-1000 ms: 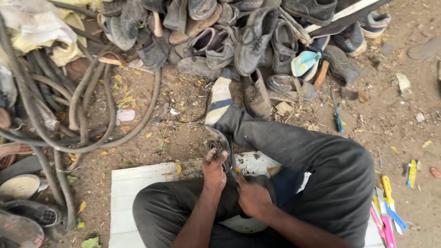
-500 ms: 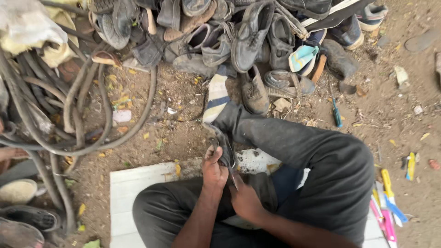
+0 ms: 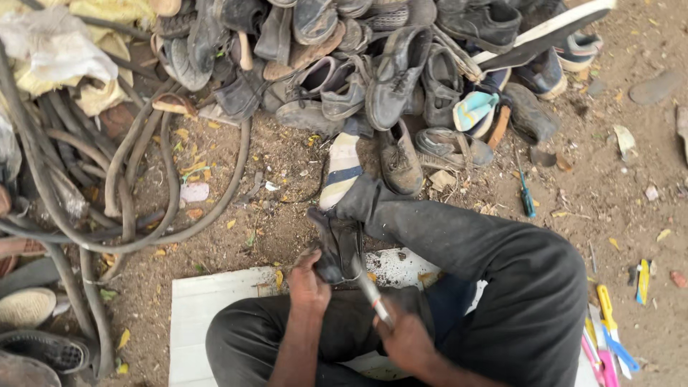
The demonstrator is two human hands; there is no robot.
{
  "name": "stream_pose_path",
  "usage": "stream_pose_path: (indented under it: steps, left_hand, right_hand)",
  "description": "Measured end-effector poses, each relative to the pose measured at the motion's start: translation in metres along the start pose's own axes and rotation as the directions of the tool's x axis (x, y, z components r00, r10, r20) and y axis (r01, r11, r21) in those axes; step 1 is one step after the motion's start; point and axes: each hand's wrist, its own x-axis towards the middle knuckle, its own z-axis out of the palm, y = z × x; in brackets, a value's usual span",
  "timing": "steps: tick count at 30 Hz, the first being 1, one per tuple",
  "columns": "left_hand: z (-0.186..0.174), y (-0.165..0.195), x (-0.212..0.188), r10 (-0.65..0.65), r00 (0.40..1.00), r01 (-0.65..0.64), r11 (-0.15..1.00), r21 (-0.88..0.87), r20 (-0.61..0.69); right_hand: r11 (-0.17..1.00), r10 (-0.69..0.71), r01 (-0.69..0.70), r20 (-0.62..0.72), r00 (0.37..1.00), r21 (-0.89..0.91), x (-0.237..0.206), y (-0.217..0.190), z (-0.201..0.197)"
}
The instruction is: The person sits on a white sheet on the ground and uses a knife to scrape and clean the soles of several shoes. They handle multiple pairs of footwear, including sneakers and boots, picking them up from a large pile and working on them one by one.
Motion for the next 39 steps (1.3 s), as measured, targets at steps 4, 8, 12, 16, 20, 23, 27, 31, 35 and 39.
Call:
stream_pose_path:
  steps: [4, 8, 12, 16, 20, 23, 27, 31, 35, 39]
  left_hand:
    - [-0.010, 0.004, 0.001, 0.199, 0.953, 0.014, 0.725, 0.689, -0.228]
    - [-0.018, -0.004, 0.005, 0.266, 0.938, 0.005, 0.632, 0.775, -0.223]
    - [-0.027, -0.006, 0.013, 0.390, 0.892, -0.080, 0.635, 0.769, -0.230]
    - [-0.025, -0.001, 0.010, 0.423, 0.882, -0.113, 0.618, 0.778, -0.207]
    - [-0.009, 0.008, -0.003, 0.419, 0.903, 0.027, 0.156, 0.987, -0.091]
    - [0.007, 0.013, -0.007, 0.365, 0.924, 0.091, 0.082, 0.992, -0.115]
    - [0.020, 0.018, -0.009, 0.366, 0.916, 0.164, 0.034, 0.986, -0.165]
    - [0.031, 0.030, -0.022, 0.323, 0.945, 0.032, 0.056, 0.998, -0.049]
    - [0.048, 0.048, -0.042, 0.040, 0.992, -0.115, -0.169, 0.979, 0.123]
    - [0.054, 0.054, -0.055, -0.241, 0.957, -0.273, -0.576, 0.771, 0.159]
  right_hand:
    - [0.962, -0.147, 0.105, -0.152, 0.977, -0.254, 0.058, -0.011, -0.024]
    - [0.876, -0.137, 0.122, 0.001, 0.991, -0.466, 0.143, -0.028, -0.013]
    - [0.853, -0.092, 0.047, -0.061, 0.994, -0.519, 0.170, -0.028, 0.022]
    - [0.934, -0.137, 0.061, -0.197, 0.971, -0.352, 0.184, -0.005, 0.028]
    - [0.720, -0.373, 0.386, 0.148, 0.916, -0.576, 0.217, 0.021, -0.018]
    - [0.770, -0.226, 0.391, 0.357, 0.906, -0.504, 0.206, 0.032, -0.025]
    - [0.946, -0.136, 0.212, 0.294, 0.946, -0.244, 0.129, 0.046, 0.017]
    - [0.933, -0.308, 0.281, -0.098, 0.946, -0.224, 0.111, 0.055, -0.058]
    - [0.921, 0.036, 0.237, -0.673, 0.739, 0.309, 0.137, 0.062, -0.243]
    - [0.767, 0.155, 0.324, -0.650, 0.744, 0.554, 0.117, 0.053, -0.284]
